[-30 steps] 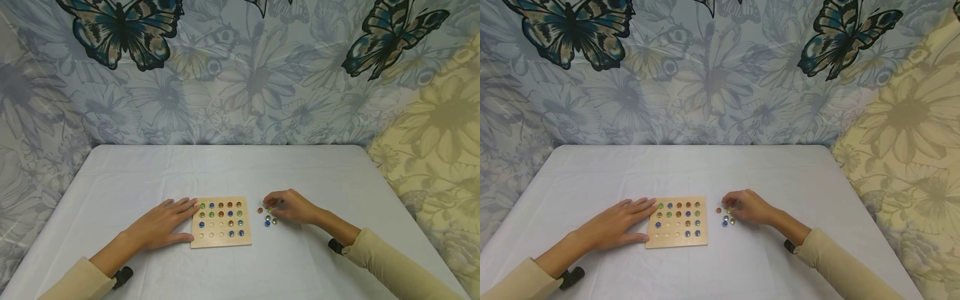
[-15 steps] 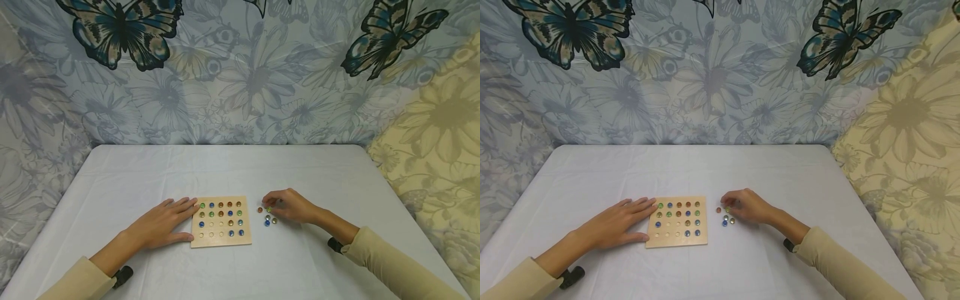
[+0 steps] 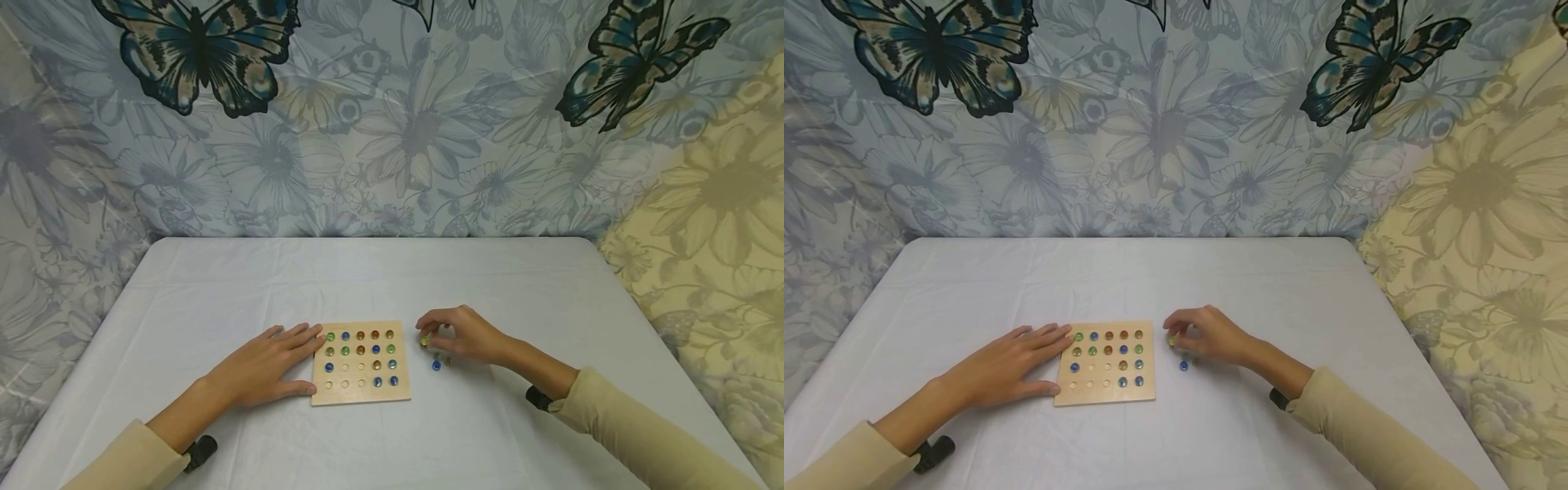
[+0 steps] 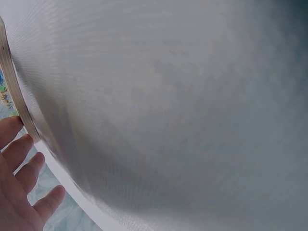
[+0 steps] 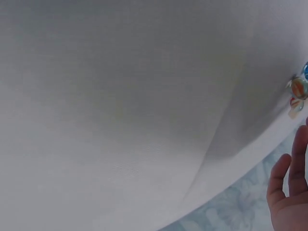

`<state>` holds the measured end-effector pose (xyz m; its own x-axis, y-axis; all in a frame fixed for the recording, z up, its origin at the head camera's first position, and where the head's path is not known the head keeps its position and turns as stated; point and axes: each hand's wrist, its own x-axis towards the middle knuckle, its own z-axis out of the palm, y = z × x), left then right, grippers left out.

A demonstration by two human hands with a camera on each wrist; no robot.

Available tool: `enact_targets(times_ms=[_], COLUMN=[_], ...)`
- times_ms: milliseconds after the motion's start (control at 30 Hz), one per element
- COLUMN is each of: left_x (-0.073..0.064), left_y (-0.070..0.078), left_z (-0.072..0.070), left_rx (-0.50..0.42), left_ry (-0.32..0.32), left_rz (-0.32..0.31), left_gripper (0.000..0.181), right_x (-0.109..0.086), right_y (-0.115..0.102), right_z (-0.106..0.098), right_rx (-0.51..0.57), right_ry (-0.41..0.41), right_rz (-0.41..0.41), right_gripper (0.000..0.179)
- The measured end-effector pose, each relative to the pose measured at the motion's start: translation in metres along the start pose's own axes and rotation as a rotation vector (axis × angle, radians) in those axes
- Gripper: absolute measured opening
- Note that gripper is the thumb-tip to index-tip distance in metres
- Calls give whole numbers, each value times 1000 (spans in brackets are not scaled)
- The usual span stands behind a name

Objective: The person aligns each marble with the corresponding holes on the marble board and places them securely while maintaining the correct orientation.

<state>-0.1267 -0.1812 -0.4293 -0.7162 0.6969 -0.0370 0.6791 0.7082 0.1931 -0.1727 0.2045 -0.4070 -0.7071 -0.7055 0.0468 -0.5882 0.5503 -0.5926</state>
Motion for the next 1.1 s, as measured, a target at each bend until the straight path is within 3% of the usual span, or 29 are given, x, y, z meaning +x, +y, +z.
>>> enact_targets(times_ms=[300,933,1100], left_x=[1,1,2], left_y=[0,0,0], left_z=[0,0,0], left_rx=[3,11,10], left_ry=[-12,-14,-13], left_rz=[-9,-14,-12], left_gripper=[82,82,81], right_x=[9,34,39], right_y=[-14,-41,-49], right_z=[9,33,38], right_rx=[23,97,73], right_ry=[-4,-17,-36], right_rz=[-4,-134,-150], right_gripper=[30,28,28])
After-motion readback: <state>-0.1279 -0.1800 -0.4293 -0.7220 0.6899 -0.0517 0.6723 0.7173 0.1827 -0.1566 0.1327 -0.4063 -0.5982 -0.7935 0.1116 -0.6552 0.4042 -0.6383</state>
